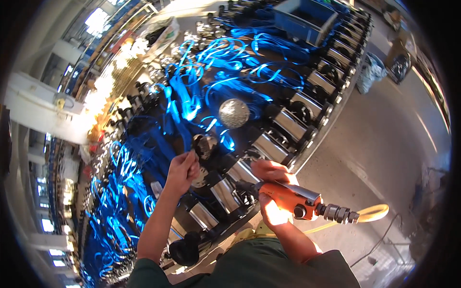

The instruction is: The person assembles water pumps by placing metallic caps onto the pump bodies and securing them with screws using a pneumatic screwdriver. They pick up the caps, align them on top of the pumps, insert small screws by hand, and use the pneumatic tool to tighten the fasteners across a series of pumps on a workbench.

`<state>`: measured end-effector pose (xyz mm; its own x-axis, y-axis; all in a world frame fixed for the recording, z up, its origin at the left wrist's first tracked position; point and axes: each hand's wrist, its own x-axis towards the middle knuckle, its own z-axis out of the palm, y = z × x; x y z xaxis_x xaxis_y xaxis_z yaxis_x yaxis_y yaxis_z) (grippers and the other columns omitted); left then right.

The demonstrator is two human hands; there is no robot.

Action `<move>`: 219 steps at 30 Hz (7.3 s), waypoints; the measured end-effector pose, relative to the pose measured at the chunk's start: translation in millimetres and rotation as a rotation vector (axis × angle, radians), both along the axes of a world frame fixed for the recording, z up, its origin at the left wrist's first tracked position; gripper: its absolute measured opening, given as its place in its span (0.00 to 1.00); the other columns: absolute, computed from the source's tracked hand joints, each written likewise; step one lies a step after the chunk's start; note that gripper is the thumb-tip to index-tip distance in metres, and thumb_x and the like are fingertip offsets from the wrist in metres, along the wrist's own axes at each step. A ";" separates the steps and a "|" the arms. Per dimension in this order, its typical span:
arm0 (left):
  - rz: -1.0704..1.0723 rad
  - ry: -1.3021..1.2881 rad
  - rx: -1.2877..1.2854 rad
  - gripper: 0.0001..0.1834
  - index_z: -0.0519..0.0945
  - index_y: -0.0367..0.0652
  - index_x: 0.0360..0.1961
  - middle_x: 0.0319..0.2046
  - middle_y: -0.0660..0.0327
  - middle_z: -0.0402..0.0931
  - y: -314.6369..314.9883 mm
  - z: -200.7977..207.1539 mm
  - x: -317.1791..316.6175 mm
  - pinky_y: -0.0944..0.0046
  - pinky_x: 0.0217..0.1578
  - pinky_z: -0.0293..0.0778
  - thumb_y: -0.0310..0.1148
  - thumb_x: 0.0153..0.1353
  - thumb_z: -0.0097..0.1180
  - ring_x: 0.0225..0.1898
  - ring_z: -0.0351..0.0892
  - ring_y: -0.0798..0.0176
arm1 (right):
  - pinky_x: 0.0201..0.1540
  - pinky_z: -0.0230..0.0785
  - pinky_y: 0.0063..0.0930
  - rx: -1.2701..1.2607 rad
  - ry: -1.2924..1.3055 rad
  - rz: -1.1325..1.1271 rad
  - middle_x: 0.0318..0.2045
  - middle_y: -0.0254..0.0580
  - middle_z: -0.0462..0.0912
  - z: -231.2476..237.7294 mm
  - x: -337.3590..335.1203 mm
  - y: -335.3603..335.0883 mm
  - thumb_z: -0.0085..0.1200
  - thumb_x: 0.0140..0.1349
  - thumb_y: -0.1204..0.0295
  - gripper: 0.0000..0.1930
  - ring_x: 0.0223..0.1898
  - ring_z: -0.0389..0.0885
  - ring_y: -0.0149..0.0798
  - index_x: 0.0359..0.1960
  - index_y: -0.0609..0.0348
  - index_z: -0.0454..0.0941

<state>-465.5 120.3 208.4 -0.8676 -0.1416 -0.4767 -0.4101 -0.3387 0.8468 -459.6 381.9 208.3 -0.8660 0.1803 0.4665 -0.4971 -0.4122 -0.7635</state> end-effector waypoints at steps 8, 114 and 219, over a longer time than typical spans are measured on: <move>0.398 0.106 0.505 0.11 0.77 0.34 0.46 0.36 0.53 0.79 -18.0 45.3 214.3 0.77 0.19 0.58 0.24 0.63 0.50 0.20 0.61 0.76 | 0.30 0.66 0.26 -0.461 -0.051 0.558 0.33 0.39 0.71 65.3 90.1 -121.6 0.47 0.55 0.72 0.18 0.20 0.67 0.26 0.47 0.62 0.63; 0.688 0.163 -0.153 0.11 0.83 0.36 0.39 0.17 0.75 0.68 25.6 -42.8 433.5 0.76 0.20 0.54 0.32 0.64 0.55 0.19 0.58 0.81 | 0.26 0.68 0.25 0.157 -0.164 1.303 0.24 0.43 0.72 21.9 274.5 -189.5 0.39 0.43 0.91 0.21 0.22 0.71 0.31 0.42 0.63 0.64; 0.956 0.421 0.661 0.09 0.78 0.36 0.39 0.26 0.61 0.75 -20.9 -42.7 417.6 0.75 0.21 0.62 0.32 0.64 0.55 0.22 0.68 0.71 | 0.27 0.66 0.27 -0.060 -0.144 1.230 0.29 0.43 0.72 37.6 265.0 -247.1 0.43 0.46 0.79 0.21 0.20 0.68 0.31 0.47 0.65 0.66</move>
<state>-48.0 99.4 165.7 -0.6511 -0.6409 -0.4065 0.5002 -0.7652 0.4053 -194.6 134.8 245.9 -0.5176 -0.7704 0.3723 0.3312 -0.5816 -0.7430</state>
